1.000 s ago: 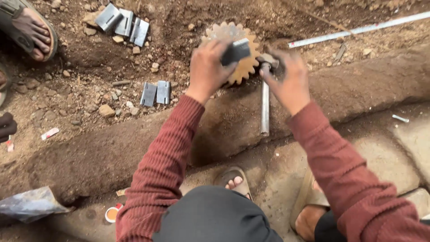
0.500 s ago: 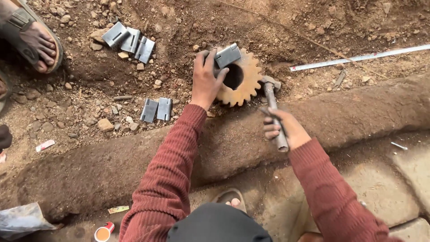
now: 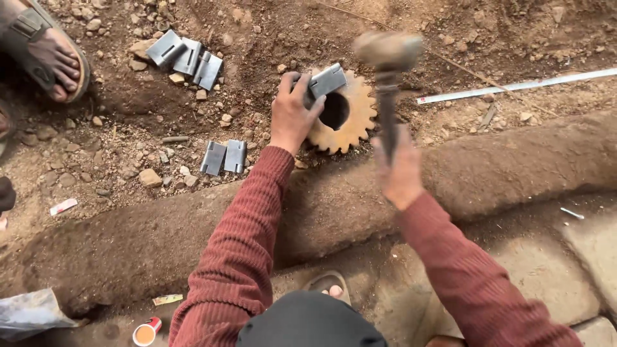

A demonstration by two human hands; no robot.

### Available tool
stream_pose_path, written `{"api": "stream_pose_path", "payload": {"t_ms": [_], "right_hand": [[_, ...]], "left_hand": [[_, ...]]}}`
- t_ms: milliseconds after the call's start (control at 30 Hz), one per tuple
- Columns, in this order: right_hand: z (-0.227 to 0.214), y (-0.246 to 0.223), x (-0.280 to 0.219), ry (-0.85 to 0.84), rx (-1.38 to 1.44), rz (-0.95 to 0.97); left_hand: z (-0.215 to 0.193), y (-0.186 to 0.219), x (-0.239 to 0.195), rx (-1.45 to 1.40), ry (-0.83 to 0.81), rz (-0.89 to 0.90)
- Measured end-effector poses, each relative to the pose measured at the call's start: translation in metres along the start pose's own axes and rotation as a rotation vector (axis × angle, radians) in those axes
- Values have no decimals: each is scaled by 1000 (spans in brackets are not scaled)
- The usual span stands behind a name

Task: The person places metal hinges into the teeth of a large gear and strikes them with a hammer to secure them. They work around the gear, picking up hinges from the ground and tapping them into position one by one.

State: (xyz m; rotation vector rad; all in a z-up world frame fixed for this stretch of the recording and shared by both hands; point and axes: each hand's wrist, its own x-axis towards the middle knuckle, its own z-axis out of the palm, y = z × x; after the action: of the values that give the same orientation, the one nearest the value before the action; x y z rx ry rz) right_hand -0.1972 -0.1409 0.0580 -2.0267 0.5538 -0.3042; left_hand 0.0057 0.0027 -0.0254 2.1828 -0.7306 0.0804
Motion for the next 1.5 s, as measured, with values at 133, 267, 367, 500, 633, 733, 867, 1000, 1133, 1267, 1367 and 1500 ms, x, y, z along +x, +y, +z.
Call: {"api": "stream_pose_path", "payload": {"t_ms": [133, 267, 367, 500, 633, 733, 867, 1000, 1133, 1267, 1367, 1500], "right_hand": [[4, 2, 4, -87, -394, 109], [-37, -41, -6, 63, -314, -233], [-58, -82, 2, 185, -40, -408], [-36, -60, 17, 264, 250, -623], [8, 33, 22, 1, -84, -93], [-10, 36, 11, -36, -332, -84], [-40, -57, -8, 95, -54, 258], [-63, -58, 1, 158, 197, -168], [-35, -30, 16, 263, 566, -182], [5, 55, 19, 198, -452, -343], [-3, -5, 12, -68, -403, 249], [-27, 10, -11, 171, -287, -126]], "left_hand": [[-4, -1, 1, -3, 17, 16], [-12, 9, -3, 20, 72, 81], [-22, 20, -2, -49, -7, 27], [-18, 18, 2, -45, -49, -41], [-11, 14, 6, -22, -16, -37], [-5, 11, 13, -31, -11, -33], [-9, 18, 6, 30, 8, -20], [-7, 20, 5, 19, -2, -61], [-8, 18, 6, 7, -22, -64], [-15, 26, 5, -7, 40, -6], [3, 9, 0, 20, -55, -86], [-7, 31, 1, 58, 26, -6]]}}
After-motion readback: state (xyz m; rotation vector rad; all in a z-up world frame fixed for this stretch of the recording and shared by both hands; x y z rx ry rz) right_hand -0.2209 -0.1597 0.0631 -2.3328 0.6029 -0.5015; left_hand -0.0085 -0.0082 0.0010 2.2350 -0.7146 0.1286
